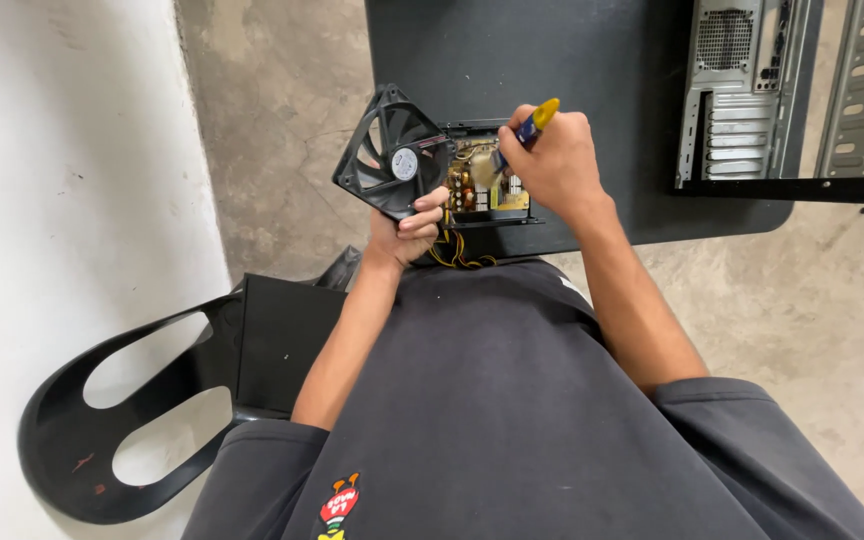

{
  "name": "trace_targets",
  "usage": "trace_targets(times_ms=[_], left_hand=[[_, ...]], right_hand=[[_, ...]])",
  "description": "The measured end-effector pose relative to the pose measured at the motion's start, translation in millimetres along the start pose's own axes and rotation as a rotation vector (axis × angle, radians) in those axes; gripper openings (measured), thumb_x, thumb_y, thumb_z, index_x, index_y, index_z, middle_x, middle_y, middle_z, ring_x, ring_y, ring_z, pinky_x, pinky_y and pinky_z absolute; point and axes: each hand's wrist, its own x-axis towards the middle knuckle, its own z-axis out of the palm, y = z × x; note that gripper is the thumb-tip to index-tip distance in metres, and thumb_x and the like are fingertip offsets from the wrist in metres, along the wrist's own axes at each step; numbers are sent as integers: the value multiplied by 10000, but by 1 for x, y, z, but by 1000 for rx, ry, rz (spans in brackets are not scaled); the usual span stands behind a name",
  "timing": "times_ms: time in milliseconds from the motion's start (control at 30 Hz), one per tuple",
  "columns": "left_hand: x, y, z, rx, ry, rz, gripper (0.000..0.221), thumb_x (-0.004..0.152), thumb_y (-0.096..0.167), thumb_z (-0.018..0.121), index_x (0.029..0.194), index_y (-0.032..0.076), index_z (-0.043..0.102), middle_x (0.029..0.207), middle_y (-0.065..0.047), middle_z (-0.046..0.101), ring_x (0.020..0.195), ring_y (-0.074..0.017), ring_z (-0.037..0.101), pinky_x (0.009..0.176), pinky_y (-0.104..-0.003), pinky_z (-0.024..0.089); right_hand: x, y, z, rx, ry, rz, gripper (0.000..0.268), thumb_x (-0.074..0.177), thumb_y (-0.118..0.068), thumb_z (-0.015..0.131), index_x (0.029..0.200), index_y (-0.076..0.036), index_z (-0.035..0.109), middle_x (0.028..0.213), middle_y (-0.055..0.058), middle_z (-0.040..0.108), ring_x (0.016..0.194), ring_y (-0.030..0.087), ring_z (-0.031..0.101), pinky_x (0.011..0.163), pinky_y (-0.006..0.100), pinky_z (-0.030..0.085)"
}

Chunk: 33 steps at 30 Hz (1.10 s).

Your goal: Cleaning and reassembling a computer power supply unit using a brush and a screwdriver on a repair bench.

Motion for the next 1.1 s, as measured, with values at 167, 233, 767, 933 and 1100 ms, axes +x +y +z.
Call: trace_targets(times_ms=[167,233,767,933,1100], left_hand=[[0,-3,0,25,38,-14,319,1065,292,534,1175,1,463,885,-76,434,568,-109,455,453,-176,408],[1,-4,1,50,46,-12,258,1065,266,526,1123,23,461,877,-70,430,562,-93,441,442,-163,395],[-7,4,-1,176,43,8,526,992,446,578,1281,34,425,892,-70,422,574,-74,439,444,-133,394],[-11,14,29,532,74,84,609,1016,551,553,1511,225,412,1020,-79,435,582,-61,415,437,-128,291],[-24,25,34,608,421,183,1094,645,948,433,1394,162,571,1354,-117,620,919,-411,547,553,-384,430]], right_hand=[[-6,-30,-1,800,45,-156,160,1059,-133,634,993,11,660,959,187,706,775,282,765,725,321,650],[-4,-27,-1,1035,96,-183,197,1065,-163,603,1059,31,630,1123,281,707,870,394,766,842,429,707],[-3,11,-11,299,65,-132,192,1049,-128,657,864,-84,682,795,0,694,705,110,579,680,298,469],[-6,58,-20,175,242,68,291,1130,-257,533,882,-109,510,716,-22,490,646,119,422,621,351,377],[-23,95,25,-29,100,49,474,863,-135,833,1290,-123,627,1094,217,657,1004,512,672,841,604,533]])
